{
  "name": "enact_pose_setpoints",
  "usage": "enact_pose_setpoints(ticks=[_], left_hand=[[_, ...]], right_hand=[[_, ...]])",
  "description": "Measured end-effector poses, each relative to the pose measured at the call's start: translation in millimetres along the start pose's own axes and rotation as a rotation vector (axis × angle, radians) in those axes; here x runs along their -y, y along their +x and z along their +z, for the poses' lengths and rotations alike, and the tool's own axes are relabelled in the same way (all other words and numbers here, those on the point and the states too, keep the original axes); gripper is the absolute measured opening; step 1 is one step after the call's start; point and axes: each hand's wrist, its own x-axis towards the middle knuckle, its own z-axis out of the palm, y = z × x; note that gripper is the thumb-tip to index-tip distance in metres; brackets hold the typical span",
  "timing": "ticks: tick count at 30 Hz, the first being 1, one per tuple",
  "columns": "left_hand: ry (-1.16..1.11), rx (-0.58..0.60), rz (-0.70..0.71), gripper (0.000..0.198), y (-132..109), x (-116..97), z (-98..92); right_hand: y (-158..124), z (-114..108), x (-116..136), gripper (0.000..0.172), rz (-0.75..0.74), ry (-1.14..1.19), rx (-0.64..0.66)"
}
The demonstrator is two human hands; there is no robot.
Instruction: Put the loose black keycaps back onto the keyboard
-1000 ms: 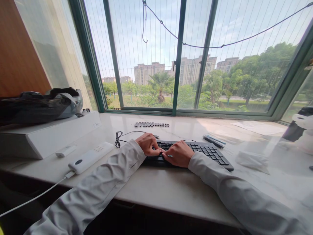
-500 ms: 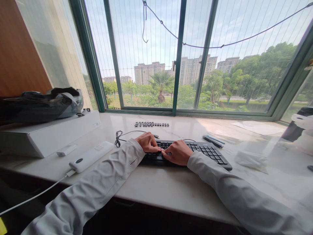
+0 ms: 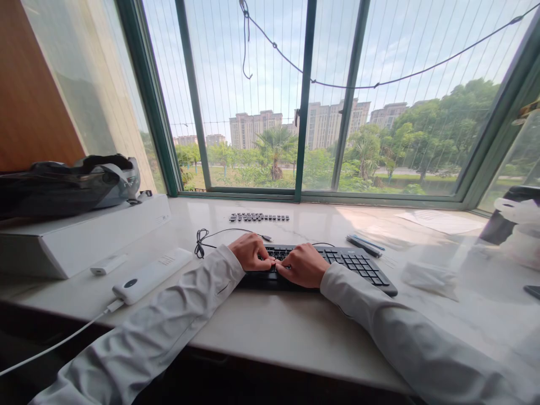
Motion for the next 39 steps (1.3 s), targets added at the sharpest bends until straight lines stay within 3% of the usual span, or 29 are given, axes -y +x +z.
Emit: enact_pose_setpoints(ticks=[4, 10, 15, 26, 39], left_hand=[[0.062, 0.016, 0.032, 0.037, -2, 1, -2.9], [0.101, -0.036, -0.042, 0.03, 0, -1, 1.2], [-0.021, -0.02, -0.18, 0.037, 2, 9, 8.4], [-0.279, 0.044, -0.224, 0.035, 6, 16, 6.5], [-0.497, 0.08, -0.252, 0.034, 7, 24, 11.0]], right_hand=[[-2, 4, -4, 0.049, 0.016, 0.064, -0.029], [-3, 10, -5, 0.047, 0.014, 0.107, -0.05], [-1, 19, -10, 0.044, 0.098, 0.127, -0.079], [3, 25, -13, 0.034, 0.305, 0.348, -0.07], [2, 20, -12, 0.03, 0.25, 0.311, -0.06]])
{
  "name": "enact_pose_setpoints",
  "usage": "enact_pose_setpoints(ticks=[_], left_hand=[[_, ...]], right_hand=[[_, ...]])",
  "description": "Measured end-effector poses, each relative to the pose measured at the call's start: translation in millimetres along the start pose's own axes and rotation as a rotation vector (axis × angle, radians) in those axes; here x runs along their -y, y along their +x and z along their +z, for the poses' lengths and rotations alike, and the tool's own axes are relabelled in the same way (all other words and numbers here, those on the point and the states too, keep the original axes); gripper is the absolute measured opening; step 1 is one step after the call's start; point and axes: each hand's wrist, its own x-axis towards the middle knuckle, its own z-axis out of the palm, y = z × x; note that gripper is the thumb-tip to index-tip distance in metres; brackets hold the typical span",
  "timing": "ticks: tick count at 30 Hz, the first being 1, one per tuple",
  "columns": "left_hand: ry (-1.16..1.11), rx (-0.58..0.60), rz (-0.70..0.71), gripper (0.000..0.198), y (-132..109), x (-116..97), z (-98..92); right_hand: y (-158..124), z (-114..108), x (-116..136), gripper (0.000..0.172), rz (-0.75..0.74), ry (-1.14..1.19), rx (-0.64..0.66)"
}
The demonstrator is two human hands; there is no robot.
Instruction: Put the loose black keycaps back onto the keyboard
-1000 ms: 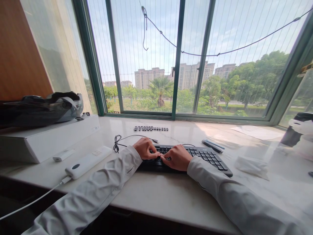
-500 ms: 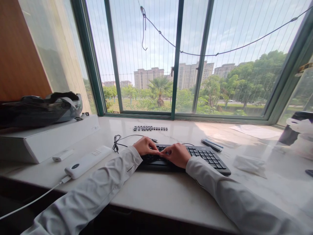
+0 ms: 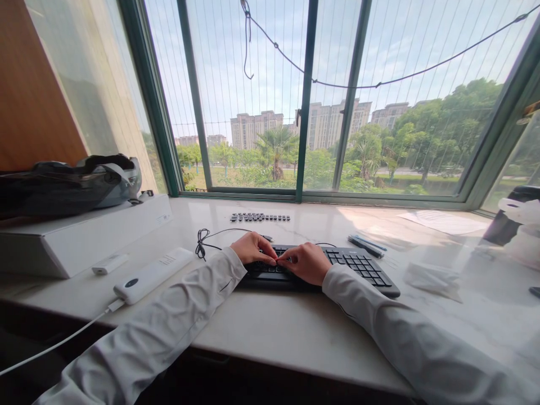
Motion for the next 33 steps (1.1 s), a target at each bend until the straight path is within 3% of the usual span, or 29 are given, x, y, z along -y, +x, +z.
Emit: enact_pose_setpoints(ticks=[5, 12, 22, 33], left_hand=[[0.007, 0.012, 0.033, 0.031, 1, -1, 0.5], [-0.007, 0.024, 0.029, 0.03, 1, -2, 2.0], [0.026, 0.056, 0.035, 0.028, 2, -3, 2.7], [0.0, 0.075, 0.016, 0.033, 4, 2, 1.7]], right_hand=[[0, -2, 1, 0.03, -0.017, -0.056, 0.012], [-4, -16, 10, 0.049, -0.161, -0.239, 0.086], [-6, -24, 22, 0.046, -0.304, -0.352, 0.147], [-3, -13, 11, 0.043, -0.145, -0.179, 0.072]])
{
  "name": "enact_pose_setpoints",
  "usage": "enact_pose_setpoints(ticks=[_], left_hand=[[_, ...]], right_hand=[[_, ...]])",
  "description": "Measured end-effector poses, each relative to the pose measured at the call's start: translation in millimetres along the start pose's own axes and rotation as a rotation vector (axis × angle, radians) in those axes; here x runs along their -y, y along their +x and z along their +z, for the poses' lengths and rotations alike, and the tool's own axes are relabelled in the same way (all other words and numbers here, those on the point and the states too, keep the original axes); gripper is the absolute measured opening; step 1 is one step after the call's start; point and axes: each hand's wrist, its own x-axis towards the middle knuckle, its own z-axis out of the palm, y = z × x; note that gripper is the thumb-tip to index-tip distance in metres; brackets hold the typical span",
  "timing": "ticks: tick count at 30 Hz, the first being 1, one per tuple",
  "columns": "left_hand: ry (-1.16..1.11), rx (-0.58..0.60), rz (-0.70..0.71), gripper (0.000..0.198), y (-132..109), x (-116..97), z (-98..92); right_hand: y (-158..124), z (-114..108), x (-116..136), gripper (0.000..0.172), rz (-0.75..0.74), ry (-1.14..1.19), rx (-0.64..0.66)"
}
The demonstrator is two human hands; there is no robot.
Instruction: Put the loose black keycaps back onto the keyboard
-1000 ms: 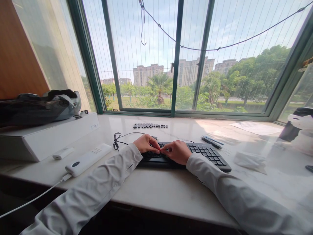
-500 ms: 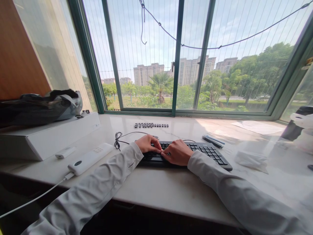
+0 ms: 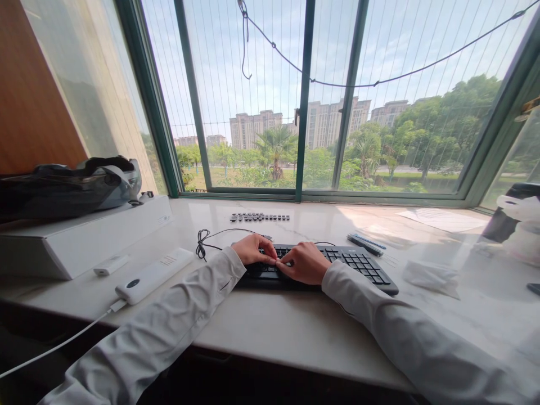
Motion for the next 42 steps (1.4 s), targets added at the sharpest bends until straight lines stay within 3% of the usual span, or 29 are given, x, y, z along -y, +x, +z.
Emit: enact_pose_setpoints(ticks=[7, 14, 27, 35, 42], left_hand=[[0.13, -0.056, 0.024, 0.033, -5, -7, -3.2], [0.127, -0.022, 0.058, 0.033, -7, -9, -5.2], [0.097, -0.04, 0.056, 0.03, -8, -10, -4.6], [0.092, -0.062, 0.056, 0.027, -7, -8, -4.1], [-0.019, -0.047, 0.01, 0.029, -5, -2, -2.6]], right_hand=[[3, 17, -11, 0.036, 0.111, 0.113, -0.06], [3, 15, -8, 0.038, 0.186, 0.141, -0.043], [2, 16, -7, 0.038, 0.178, 0.14, -0.046], [-1, 13, -2, 0.04, 0.107, -0.005, -0.044], [3, 14, -3, 0.032, 0.202, 0.128, -0.041]])
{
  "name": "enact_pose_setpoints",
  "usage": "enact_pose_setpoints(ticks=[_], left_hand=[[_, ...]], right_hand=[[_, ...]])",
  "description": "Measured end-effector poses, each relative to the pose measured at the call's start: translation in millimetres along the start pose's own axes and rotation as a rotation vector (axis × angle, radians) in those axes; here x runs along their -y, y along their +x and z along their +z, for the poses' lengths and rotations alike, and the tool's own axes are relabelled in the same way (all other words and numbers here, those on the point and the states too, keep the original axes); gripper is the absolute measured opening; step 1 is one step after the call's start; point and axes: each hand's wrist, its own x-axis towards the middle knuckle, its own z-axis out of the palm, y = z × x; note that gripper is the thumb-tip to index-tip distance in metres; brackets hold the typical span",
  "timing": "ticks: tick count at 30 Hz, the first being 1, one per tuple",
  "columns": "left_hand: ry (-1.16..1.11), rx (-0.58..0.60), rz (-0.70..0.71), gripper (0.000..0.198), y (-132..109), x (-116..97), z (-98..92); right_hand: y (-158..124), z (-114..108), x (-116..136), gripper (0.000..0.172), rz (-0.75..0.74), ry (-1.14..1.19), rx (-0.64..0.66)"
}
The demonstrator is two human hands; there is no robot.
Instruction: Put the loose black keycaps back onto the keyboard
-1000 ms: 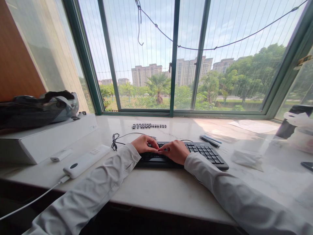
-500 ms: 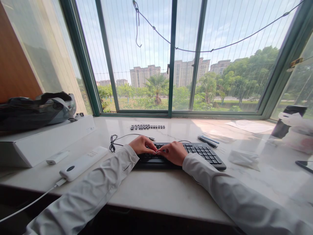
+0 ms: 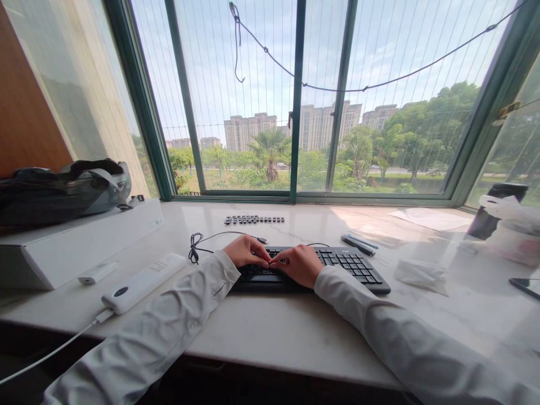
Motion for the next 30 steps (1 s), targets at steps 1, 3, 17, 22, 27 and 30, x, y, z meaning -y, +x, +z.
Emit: enact_pose_setpoints(ticks=[1, 3, 17, 22, 27, 30], left_hand=[[-0.015, 0.008, -0.011, 0.029, 0.2, 0.5, -0.1], [-0.029, 0.019, -0.032, 0.03, 0.5, 0.9, -0.5], [-0.048, 0.059, -0.071, 0.034, -0.3, -4.4, -3.9], [0.012, 0.062, -0.051, 0.034, 0.5, -3.7, -4.1], [0.027, 0.025, -0.079, 0.037, 1.2, -3.0, -2.3], [0.047, 0.007, -0.075, 0.037, 1.1, -2.8, -1.8]], right_hand=[[0.4, 0.4, -0.5, 0.032, 0.009, 0.02, 0.002], [0.7, 1.0, -1.3, 0.03, 0.016, 0.051, -0.001], [1.4, 1.0, -2.0, 0.027, 0.03, 0.113, -0.009], [0.8, 1.0, -2.1, 0.03, 0.04, 0.114, -0.011], [-0.2, 3.0, -2.3, 0.035, 0.037, 0.086, -0.019], [-1.0, 2.5, -1.7, 0.036, 0.026, 0.041, -0.018]])
